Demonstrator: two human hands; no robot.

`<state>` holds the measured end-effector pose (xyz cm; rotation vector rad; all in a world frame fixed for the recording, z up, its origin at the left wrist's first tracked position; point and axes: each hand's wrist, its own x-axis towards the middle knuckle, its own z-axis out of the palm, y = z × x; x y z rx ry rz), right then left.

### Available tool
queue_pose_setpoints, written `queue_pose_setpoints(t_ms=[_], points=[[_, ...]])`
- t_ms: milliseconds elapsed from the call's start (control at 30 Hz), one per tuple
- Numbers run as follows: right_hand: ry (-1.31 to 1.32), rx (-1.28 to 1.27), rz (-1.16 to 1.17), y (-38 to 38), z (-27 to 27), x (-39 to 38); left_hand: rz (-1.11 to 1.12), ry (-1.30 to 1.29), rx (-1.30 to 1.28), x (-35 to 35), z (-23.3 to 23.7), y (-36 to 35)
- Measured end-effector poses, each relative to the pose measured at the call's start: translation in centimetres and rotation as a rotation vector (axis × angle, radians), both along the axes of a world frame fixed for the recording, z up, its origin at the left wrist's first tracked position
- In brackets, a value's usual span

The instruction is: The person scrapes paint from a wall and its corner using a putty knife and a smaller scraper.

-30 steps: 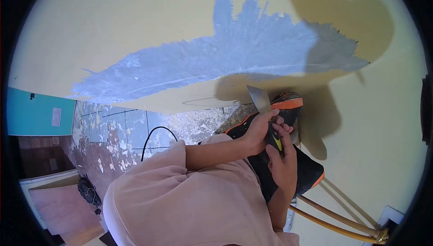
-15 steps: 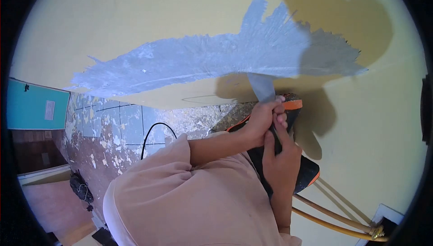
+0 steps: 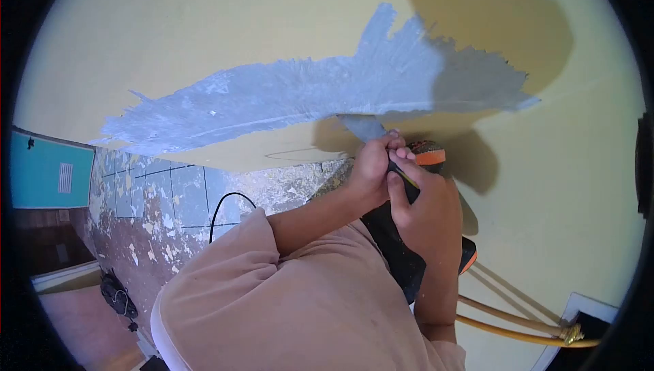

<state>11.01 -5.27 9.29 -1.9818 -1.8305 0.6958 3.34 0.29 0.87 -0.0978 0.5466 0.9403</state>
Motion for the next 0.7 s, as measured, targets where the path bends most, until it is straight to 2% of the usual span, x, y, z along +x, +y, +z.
queue_pose_setpoints(t_ms=[100, 133, 233, 300, 400, 467, 500, 533, 633, 700], points=[[-0.019, 0.015, 0.025, -1.1, 1.9, 0.0, 0.071, 0.1, -0.046, 0.2, 3.0, -1.5], [-0.037, 0.0, 0.034, -1.7, 2.4, -0.1, 0.077, 0.016, -0.06, 0.1, 3.0, -1.7], [-0.116, 0.079, 0.037, 0.6, 0.0, -0.1, 0.022, 0.1, -0.009, 0.3, -0.4, 0.3], [-0.126, 0.067, 0.043, -0.4, 0.4, 0.2, 0.035, 0.066, -0.021, 0.4, -0.7, -0.2], [-0.051, 0.009, 0.053, -0.9, 1.2, -0.4, 0.051, -0.123, 0.031, -0.1, 0.6, -1.4], [-0.249, 0.165, 0.037, 0.0, -0.1, -0.8, 0.038, -0.095, 0.072, 0.2, -2.7, 0.7], [-0.248, 0.164, 0.027, 0.1, 0.0, -0.5, 0.024, -0.071, 0.13, 0.4, -3.2, 1.4], [-0.202, 0.144, 0.056, 0.6, 0.1, 0.0, 0.005, -0.025, 0.075, 0.7, -3.4, 1.2], [-0.138, 0.083, 0.066, -0.5, 2.4, 0.0, 0.082, 0.017, 0.031, 0.9, 0.8, -0.7], [-0.12, 0.019, 0.04, -0.4, 2.1, 0.0, 0.052, -0.019, 0.04, 0.8, -1.3, 0.0]])
